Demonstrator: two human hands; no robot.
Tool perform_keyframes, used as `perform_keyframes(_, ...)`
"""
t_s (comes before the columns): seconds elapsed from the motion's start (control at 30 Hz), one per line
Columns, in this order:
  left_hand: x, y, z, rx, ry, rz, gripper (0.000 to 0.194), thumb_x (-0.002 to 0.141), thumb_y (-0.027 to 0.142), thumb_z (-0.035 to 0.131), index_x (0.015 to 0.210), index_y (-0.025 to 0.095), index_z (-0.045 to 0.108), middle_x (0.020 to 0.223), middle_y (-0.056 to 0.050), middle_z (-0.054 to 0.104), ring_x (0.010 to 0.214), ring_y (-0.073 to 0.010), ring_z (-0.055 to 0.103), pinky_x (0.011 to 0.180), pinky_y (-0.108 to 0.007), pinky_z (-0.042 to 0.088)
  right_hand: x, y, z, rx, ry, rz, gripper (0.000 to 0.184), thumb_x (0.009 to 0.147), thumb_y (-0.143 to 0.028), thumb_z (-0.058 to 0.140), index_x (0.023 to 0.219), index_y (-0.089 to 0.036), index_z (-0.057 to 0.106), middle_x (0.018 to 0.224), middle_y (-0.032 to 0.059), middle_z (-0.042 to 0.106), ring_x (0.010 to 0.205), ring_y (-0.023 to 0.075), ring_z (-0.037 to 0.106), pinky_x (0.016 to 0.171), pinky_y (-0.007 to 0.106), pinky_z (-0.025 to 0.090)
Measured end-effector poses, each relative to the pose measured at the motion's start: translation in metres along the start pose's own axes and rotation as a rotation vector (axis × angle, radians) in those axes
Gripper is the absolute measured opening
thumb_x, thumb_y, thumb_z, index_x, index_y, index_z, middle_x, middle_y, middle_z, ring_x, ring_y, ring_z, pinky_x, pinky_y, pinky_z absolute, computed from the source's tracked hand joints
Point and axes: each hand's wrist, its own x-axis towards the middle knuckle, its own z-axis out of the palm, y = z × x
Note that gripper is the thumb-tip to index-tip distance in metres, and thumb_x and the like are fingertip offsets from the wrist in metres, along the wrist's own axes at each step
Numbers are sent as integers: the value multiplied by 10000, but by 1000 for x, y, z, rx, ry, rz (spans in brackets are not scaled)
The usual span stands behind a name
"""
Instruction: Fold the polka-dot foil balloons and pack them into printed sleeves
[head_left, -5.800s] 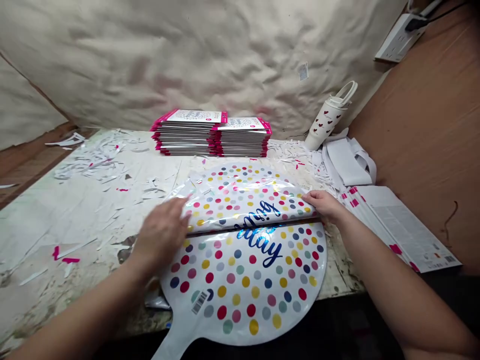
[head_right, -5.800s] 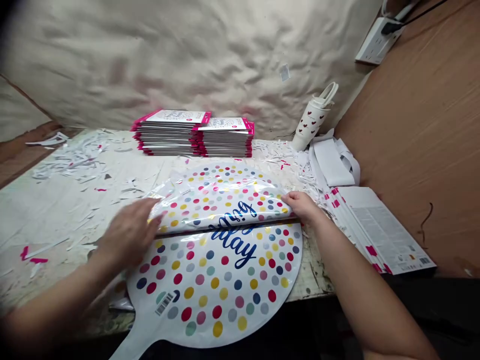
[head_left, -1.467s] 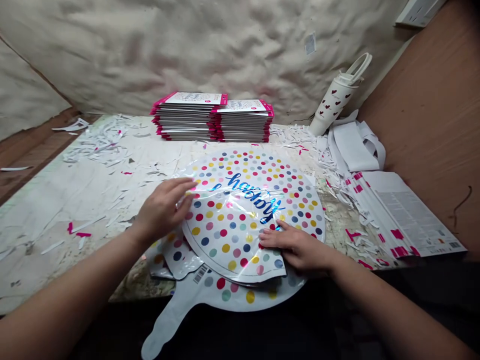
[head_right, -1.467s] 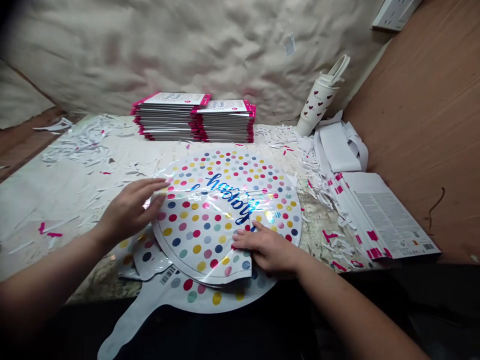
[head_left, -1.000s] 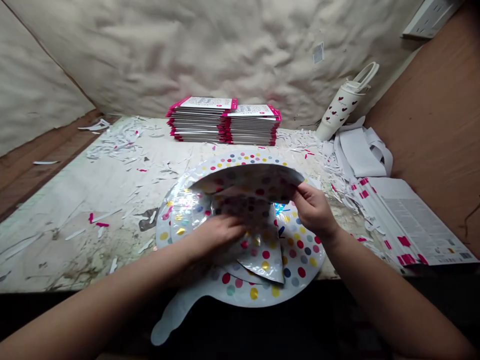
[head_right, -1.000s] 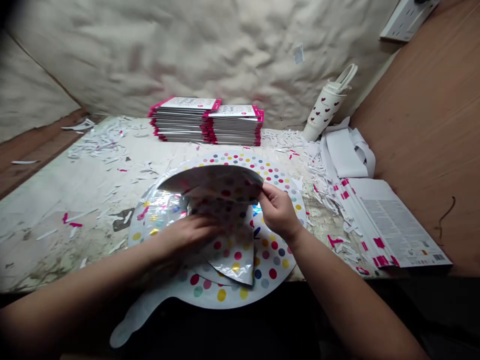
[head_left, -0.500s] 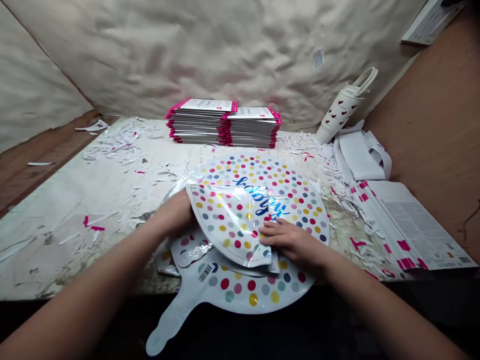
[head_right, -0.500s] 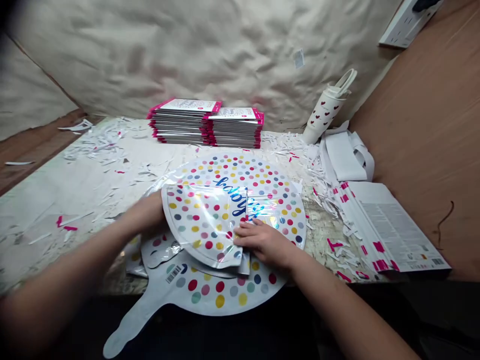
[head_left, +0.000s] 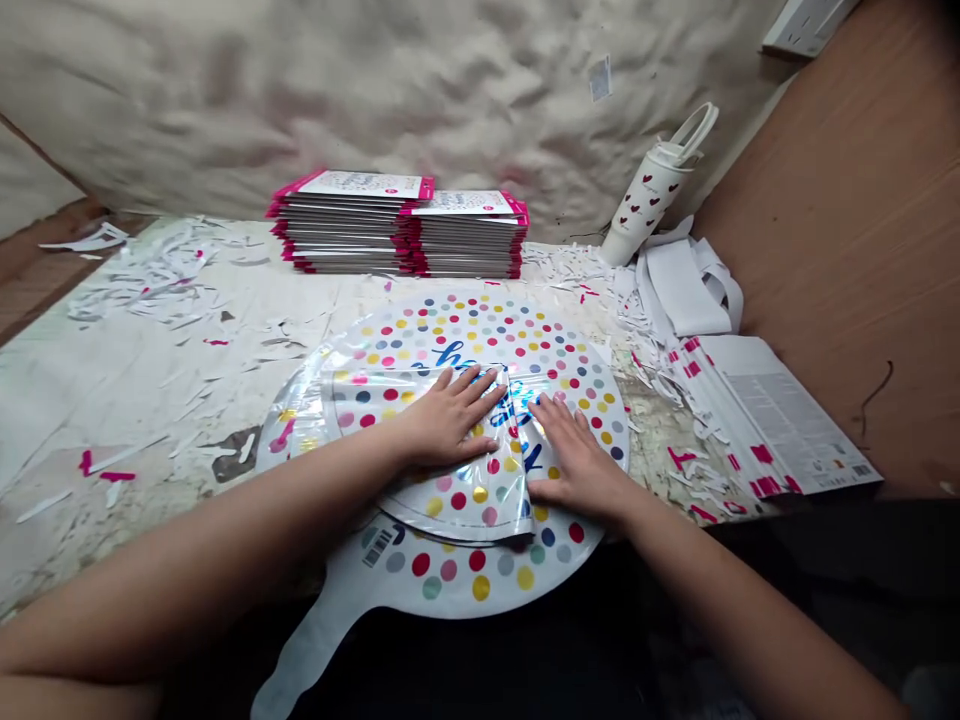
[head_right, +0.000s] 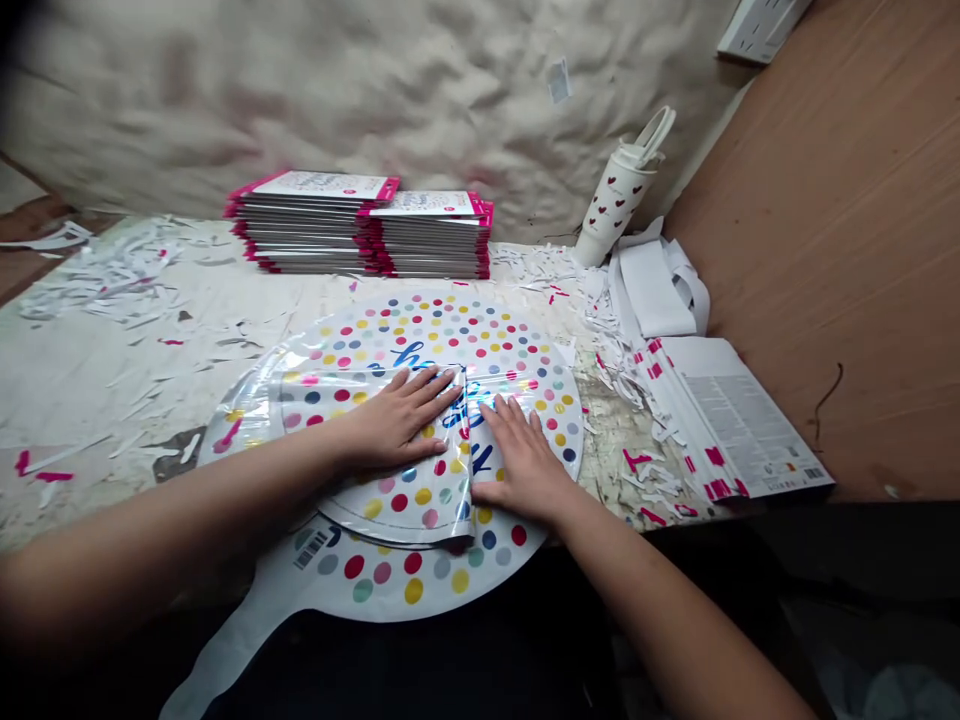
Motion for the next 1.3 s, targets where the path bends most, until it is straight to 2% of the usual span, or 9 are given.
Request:
perform_keyframes(0.2, -8, 4, 6, -59, 11, -22, 776, 741, 740, 336, 1401, 383, 139, 1504, -108, 41, 1339, -425, 15, 973, -644, 42, 0, 11, -9, 8, -151, 18, 971, 670, -527, 625, 1435, -250, 97, 1507, 58, 1, 1370, 232, -68, 1100, 482, 20)
perform_keyframes(0.37, -6, 5, 8, -53, 20, -54, 574, 852, 612, 287, 1382, 420, 180, 1510, -66, 57, 1346, -401, 20, 968, -644, 49, 12, -4, 6, -53, -22, 172, 978, 675, -408, 635, 1441, -180, 70, 1497, 123, -6, 1365, 299, -48, 1060, 580, 10)
perform_keyframes(0.53, -6, 4, 13, -30, 45, -66, 498, 899, 524, 244, 1379, 391, 235, 1509, -60, 77, 1352, -375, 50, 979, -638, 68, 23, -2, 16, -86, 202, -313, 511, 773, -198, 551, 1275, -262, 486, 1486, 45, 180, 1376, 231, 52, 1085, 484, 143)
perform_keyframes(0.67, -7, 4, 13, -25, 48, -76, 481, 908, 486, 248, 1379, 391, 234, 1508, -65, 86, 1351, -378, 57, 973, -647, 74, 15, 4, 11, -78, 138, -583, 228, 812, -206, 544, 957, -307, 688, 1410, 1, 370, 1364, 240, 141, 1066, 505, 177)
perform_keyframes(0.83, -6, 5, 13, -39, 64, -81, 473, 908, 481, 267, 1374, 417, 219, 1505, -62, 100, 1348, -386, 61, 969, -652, 64, 4, 0, 7, -45, 72, -563, 368, 834, -148, 467, 1179, -219, 574, 1379, 61, 414, 1348, 208, 211, 1066, 451, 236)
perform_keyframes(1.0, -7, 10, 8, -57, 55, -97, 500, 909, 476, 261, 1393, 356, 216, 1501, -75, 102, 1354, -367, 52, 992, -634, 83, 10, 1, 6, 29, -62, -669, 311, 835, -143, 436, 1055, -243, 632, 1186, 28, 607, 1213, 171, 454, 1085, 426, 199)
perform_keyframes(1.07, -21, 7, 6, -74, 28, -99, 532, 918, 453, 238, 1416, 275, 181, 1498, -81, 105, 1367, -308, 51, 1047, -554, 104, 13, 2, 1, 129, -95, -588, 307, 837, -148, 417, 1042, -236, 628, 1081, 26, 662, 1088, 157, 560, 1061, 400, 259)
perform_keyframes(1.17, -64, -5, 7, -67, 10, -190, 573, 915, 458, 237, 1422, 196, 181, 1491, -79, 129, 1371, -254, 74, 1090, -456, 124, 24, 0, -10, 245, -77, -263, 291, 893, -288, 360, 876, -204, 639, 850, 24, 687, 839, 172, 633, 823, 330, 466)
perform_keyframes(1.3, -132, -28, 6, -107, 26, -330, 535, 898, 412, 295, 1374, 171, 335, 1460, -88, 258, 1337, -266, 232, 1083, -451, 200, 59, -13, -20, 209, -23, 182, 444, 901, -486, 282, 734, -191, 569, 700, 21, 624, 634, 162, 582, 556, 267, 451)
